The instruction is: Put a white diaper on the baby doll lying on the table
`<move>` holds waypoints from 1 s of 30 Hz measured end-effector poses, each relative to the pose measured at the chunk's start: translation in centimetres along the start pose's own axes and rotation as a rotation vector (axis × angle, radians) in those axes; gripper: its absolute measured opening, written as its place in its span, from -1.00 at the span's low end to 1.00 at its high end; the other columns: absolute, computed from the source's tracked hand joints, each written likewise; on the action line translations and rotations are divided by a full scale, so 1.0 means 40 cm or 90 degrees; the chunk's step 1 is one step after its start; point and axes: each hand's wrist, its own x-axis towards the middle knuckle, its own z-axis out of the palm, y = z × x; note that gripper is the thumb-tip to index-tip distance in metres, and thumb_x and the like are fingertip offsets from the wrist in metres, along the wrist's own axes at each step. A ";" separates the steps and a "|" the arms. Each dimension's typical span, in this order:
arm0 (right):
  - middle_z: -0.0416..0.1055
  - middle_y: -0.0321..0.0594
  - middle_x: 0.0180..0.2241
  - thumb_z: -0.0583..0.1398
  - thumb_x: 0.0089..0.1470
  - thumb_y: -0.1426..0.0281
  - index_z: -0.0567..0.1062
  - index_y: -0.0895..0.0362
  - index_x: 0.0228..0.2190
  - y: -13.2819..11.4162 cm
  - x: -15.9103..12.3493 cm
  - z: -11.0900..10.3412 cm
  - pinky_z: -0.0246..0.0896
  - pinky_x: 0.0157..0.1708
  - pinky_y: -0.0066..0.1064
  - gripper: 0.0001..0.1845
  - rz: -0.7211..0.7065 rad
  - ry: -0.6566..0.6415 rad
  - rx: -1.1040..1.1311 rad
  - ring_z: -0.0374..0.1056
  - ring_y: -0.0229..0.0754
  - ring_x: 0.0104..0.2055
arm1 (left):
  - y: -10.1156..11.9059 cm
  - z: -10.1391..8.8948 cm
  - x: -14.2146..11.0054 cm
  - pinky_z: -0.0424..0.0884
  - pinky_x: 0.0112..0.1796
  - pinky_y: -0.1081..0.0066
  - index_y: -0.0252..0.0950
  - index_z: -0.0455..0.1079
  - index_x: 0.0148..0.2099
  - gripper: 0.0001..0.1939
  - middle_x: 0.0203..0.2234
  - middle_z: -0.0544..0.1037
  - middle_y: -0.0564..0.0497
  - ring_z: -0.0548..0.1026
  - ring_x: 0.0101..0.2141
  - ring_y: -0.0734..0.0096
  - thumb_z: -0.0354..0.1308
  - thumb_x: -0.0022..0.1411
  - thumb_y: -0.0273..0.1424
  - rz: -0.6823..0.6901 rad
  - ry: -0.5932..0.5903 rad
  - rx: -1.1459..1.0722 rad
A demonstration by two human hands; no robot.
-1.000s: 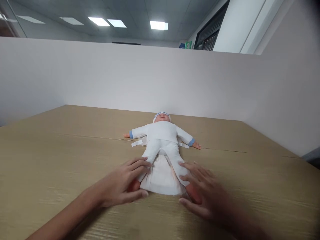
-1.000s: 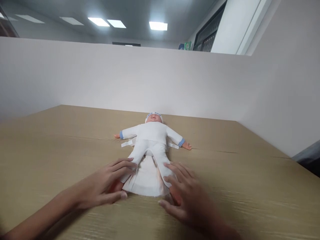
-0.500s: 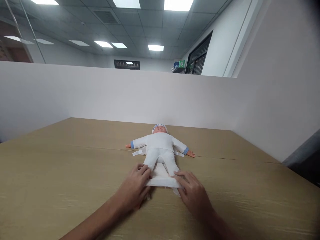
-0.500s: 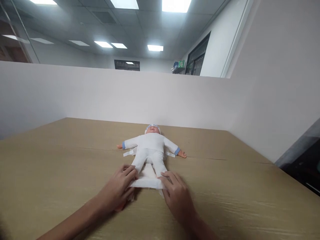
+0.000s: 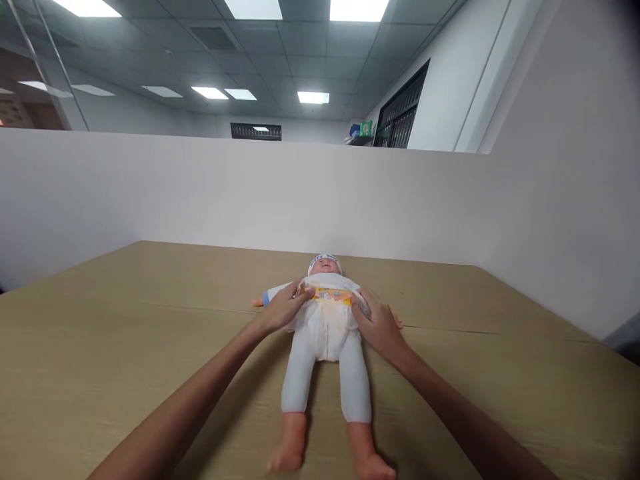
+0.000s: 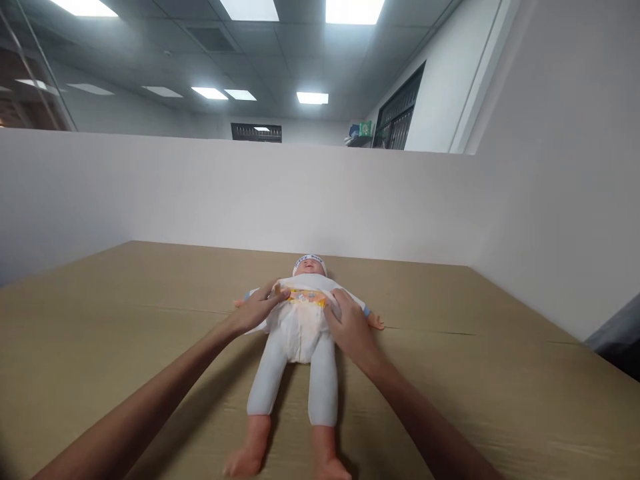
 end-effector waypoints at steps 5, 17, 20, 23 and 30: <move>0.64 -0.12 -0.19 0.13 0.26 -0.10 0.61 0.11 -0.18 0.097 0.110 0.041 0.41 0.06 -0.11 -0.44 0.095 -0.074 0.112 0.49 0.07 -0.04 | -0.093 0.020 0.105 0.33 0.24 0.05 -0.31 0.51 0.10 -0.23 0.04 0.67 -0.20 0.54 0.13 -0.15 0.37 0.11 0.22 -0.118 -0.020 -0.178; 0.68 -0.15 -0.09 0.21 0.25 -0.19 0.65 0.05 -0.04 0.059 -0.087 -0.026 0.52 0.02 -0.13 -0.38 0.225 -0.276 0.269 0.58 0.08 0.00 | -0.055 0.017 -0.116 0.43 -0.19 0.33 -0.28 0.56 -0.14 -0.48 -0.27 0.65 -0.03 0.57 -0.23 0.21 0.33 0.30 0.12 -0.184 -0.166 -0.265; 0.67 -0.13 -0.15 0.23 0.19 -0.22 0.62 0.09 -0.09 0.060 -0.118 -0.053 0.51 -0.17 -0.22 -0.35 0.204 -0.192 0.180 0.58 0.04 -0.14 | -0.052 -0.006 -0.135 0.39 -0.23 0.36 -0.28 0.56 -0.11 -0.45 -0.28 0.62 0.00 0.52 -0.26 0.30 0.33 0.27 0.15 -0.177 -0.101 -0.202; 0.64 -0.13 -0.29 0.24 0.16 -0.19 0.58 0.10 -0.14 0.078 -0.151 -0.079 0.44 -0.28 -0.24 -0.39 0.186 -0.086 0.093 0.54 -0.01 -0.29 | -0.045 -0.034 -0.130 0.43 -0.08 0.29 -0.24 0.51 0.18 -0.30 -0.09 0.65 -0.06 0.53 -0.13 0.21 0.33 0.22 0.17 -0.170 -0.030 -0.137; 0.56 -0.21 -0.33 0.21 0.30 -0.01 0.54 0.03 -0.32 0.141 -0.285 -0.115 0.29 -0.28 -0.26 -0.62 0.047 -0.015 -0.231 0.47 -0.05 -0.31 | 0.092 0.047 -0.160 0.33 0.22 0.05 -0.18 0.53 0.13 -0.58 0.12 0.61 -0.09 0.48 0.14 0.01 0.05 0.50 -0.04 0.094 0.040 0.185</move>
